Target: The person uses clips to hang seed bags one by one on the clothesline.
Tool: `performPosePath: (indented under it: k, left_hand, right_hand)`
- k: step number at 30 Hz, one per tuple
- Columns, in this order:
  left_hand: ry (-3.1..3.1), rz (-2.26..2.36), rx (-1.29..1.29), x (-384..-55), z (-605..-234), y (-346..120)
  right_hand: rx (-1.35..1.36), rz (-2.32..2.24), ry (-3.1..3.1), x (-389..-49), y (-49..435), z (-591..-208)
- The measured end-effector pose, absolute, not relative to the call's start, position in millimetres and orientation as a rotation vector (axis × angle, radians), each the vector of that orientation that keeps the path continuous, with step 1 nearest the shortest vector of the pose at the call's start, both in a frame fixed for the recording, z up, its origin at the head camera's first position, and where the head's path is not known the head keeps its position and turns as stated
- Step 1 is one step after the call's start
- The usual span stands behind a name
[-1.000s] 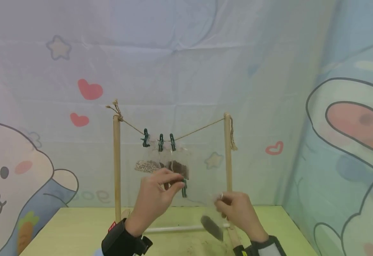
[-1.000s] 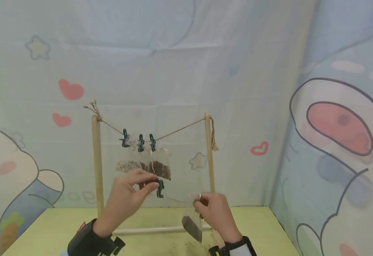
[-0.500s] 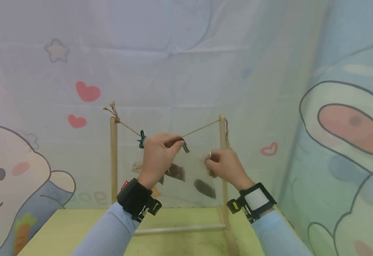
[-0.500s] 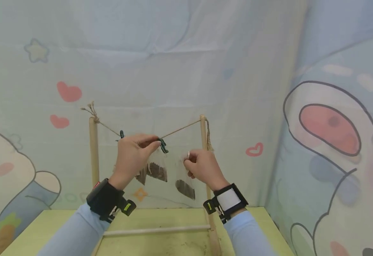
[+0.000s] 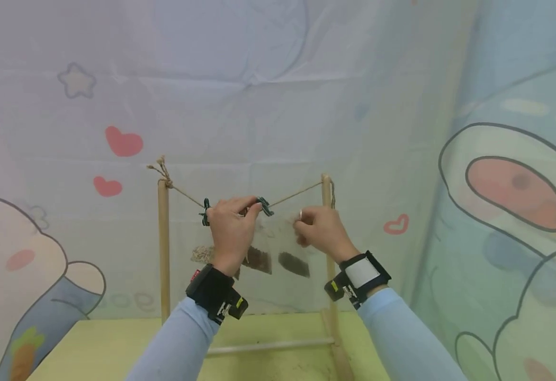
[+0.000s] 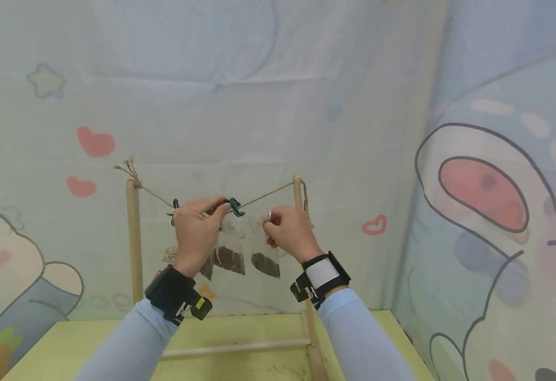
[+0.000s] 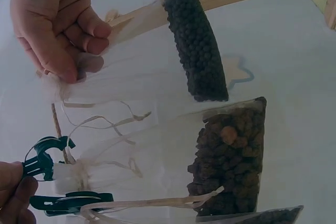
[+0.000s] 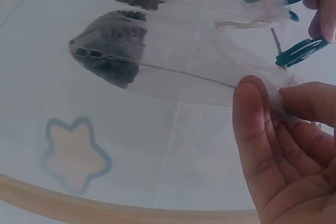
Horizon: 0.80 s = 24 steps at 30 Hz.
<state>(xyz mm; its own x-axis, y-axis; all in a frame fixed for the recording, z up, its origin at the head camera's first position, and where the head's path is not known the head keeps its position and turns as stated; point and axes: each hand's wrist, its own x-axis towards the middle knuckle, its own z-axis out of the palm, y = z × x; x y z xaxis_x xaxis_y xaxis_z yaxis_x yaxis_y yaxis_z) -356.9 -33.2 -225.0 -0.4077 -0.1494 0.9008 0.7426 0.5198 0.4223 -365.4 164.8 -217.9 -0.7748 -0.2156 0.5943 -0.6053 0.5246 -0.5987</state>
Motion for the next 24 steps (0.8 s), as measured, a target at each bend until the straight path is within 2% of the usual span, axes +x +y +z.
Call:
performPosePath:
  k: [7, 24]
  left_hand:
    - [-1.737, -1.014, -0.409, -359.9, -229.8, -27.0]
    - [-1.748, -1.061, -0.415, -354.0, -225.7, -16.1]
  right_hand:
    - [0.627, 1.164, -2.312, -374.2, 159.2, -220.6]
    - [0.643, 1.237, -2.267, -376.0, 148.3, -210.5]
